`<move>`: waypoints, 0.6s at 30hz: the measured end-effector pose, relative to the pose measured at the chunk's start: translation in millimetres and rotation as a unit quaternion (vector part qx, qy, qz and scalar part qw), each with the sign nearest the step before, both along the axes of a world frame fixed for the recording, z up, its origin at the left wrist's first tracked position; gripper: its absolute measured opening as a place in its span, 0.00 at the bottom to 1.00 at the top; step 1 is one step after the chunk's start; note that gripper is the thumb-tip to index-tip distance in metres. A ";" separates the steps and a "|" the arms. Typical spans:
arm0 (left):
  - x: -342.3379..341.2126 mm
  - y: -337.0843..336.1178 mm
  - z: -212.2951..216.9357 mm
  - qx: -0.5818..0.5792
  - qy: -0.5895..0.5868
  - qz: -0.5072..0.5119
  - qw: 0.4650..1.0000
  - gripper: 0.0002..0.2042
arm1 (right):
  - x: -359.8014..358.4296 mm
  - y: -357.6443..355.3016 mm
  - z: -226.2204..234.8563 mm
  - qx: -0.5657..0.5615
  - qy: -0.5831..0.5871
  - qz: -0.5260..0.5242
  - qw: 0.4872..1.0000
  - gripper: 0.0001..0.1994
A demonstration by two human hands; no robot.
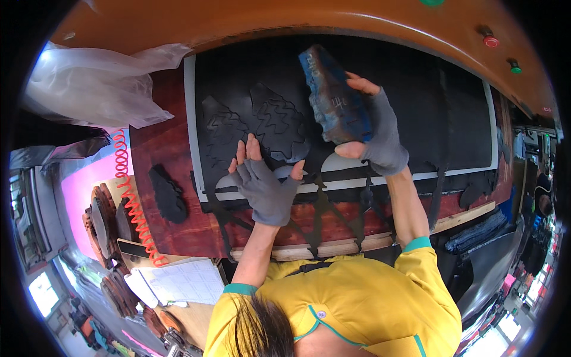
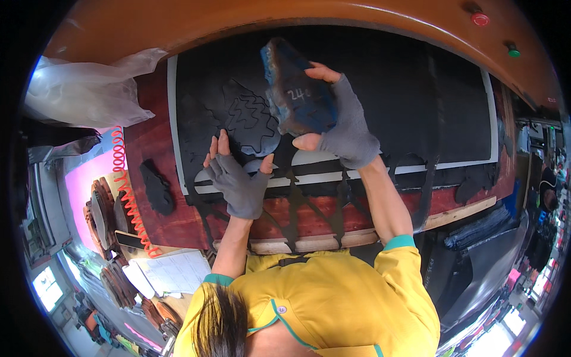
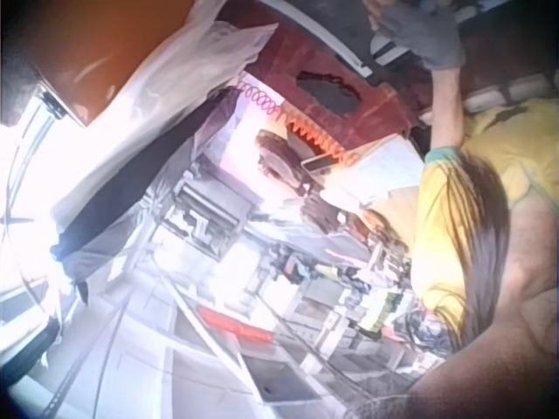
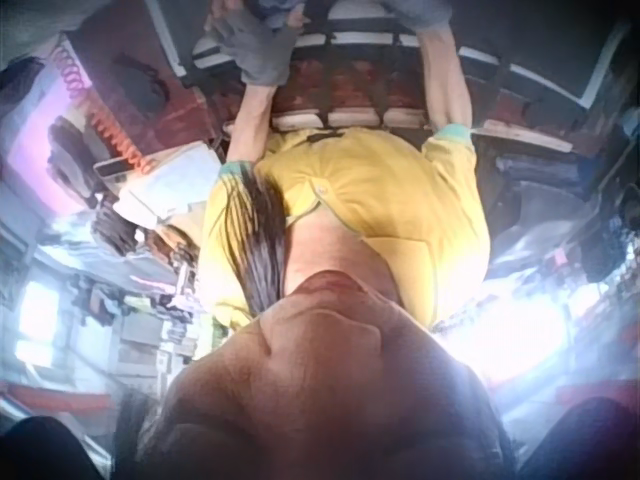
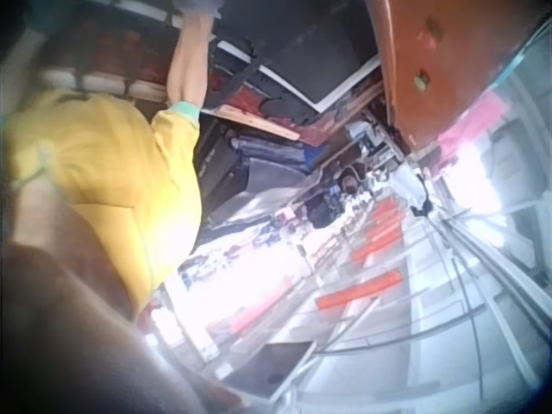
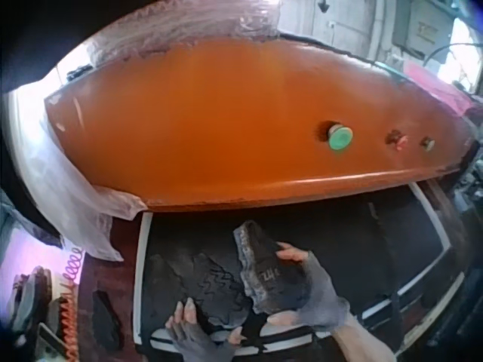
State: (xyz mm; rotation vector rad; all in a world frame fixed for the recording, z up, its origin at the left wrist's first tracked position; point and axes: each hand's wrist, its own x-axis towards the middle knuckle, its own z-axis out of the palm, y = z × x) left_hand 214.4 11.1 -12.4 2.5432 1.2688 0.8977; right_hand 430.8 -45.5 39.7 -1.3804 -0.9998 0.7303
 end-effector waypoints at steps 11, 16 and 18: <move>9.6 7.2 -6.7 0.061 -0.009 0.005 0.998 0.37 | -15.2 -49.9 -42.2 -0.059 -0.393 -0.129 0.909 0.42; 26.1 28.1 -10.0 0.070 -0.013 0.006 0.997 0.35 | 8.9 -31.3 -59.1 -0.023 -0.356 -0.133 0.925 0.40; 35.3 42.0 -12.0 0.081 -0.013 0.007 0.997 0.35 | 18.1 -13.6 -64.2 0.004 -0.357 -0.146 0.923 0.40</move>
